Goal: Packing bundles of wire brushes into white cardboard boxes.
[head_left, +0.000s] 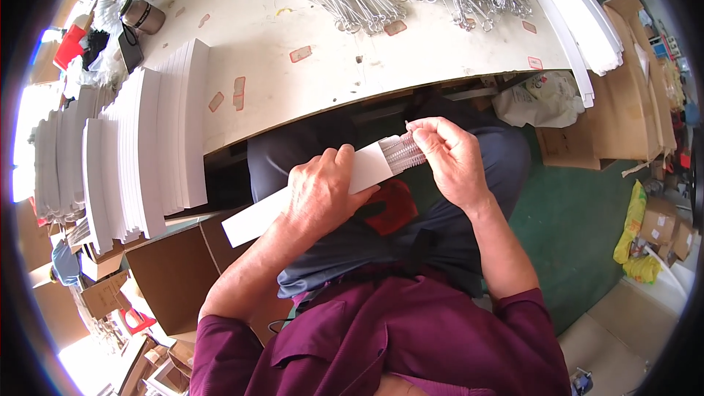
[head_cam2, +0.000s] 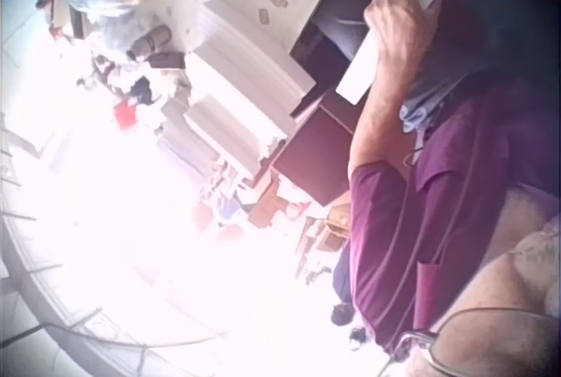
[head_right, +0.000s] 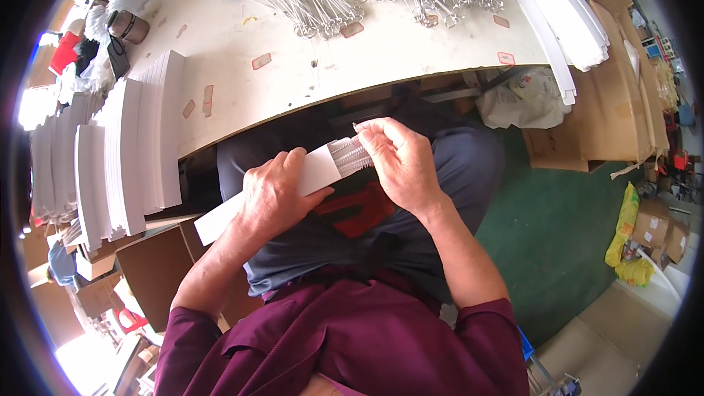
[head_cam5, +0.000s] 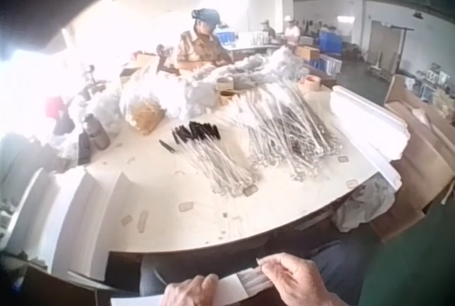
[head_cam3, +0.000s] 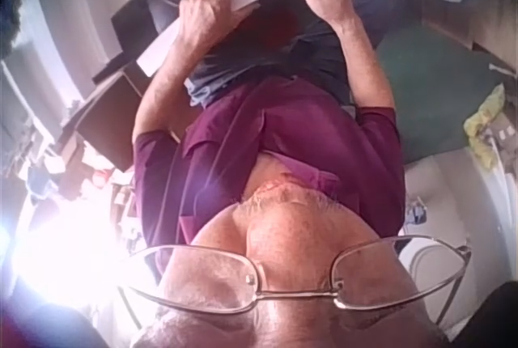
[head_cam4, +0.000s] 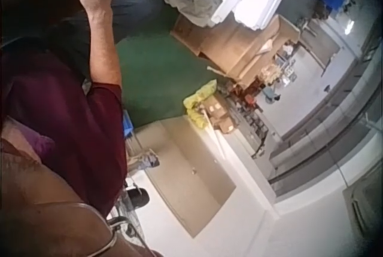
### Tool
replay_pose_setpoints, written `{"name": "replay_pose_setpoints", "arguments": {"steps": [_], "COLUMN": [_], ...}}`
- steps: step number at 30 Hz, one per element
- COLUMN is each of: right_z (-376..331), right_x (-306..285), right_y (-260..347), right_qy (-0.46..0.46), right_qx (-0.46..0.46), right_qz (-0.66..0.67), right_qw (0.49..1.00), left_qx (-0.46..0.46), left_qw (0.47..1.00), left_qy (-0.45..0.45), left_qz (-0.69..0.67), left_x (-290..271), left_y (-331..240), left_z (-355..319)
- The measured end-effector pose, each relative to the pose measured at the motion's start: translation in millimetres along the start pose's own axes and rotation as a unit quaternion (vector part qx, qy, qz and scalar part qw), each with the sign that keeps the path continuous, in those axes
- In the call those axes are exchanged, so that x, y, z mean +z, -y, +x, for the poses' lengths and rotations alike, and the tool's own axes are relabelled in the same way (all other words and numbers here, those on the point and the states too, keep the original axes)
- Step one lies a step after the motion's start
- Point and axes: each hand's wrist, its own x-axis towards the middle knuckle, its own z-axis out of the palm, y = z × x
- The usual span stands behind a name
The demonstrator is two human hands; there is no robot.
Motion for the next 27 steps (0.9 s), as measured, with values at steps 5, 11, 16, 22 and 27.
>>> {"name": "replay_pose_setpoints", "arguments": {"steps": [5, 11, 16, 22, 27], "right_z": [2, 3, 2, -3, -2], "right_x": [1, 8, 11, 15, 20], "right_y": [-7, -5, -3, -11, -17], "right_qy": [-0.012, -0.027, -0.041, -0.005, -0.002], "right_qx": [0.019, -0.020, -0.018, 0.050, 0.081], "right_qz": [0.023, -0.057, -0.013, 0.009, 0.017], "right_qw": [0.999, 0.998, 0.999, 0.999, 0.997], "left_qx": [0.007, 0.022, 0.021, 0.024, 0.039], "left_qw": [1.000, 0.999, 0.999, 0.999, 0.998], "left_qy": [-0.012, -0.034, -0.037, -0.034, -0.047], "left_qz": [-0.010, 0.002, 0.013, 0.019, 0.003], "left_x": [1, 6, 8, 8, 11], "left_y": [-2, -1, 3, 4, 3], "left_z": [-3, -4, -6, -8, -13]}}
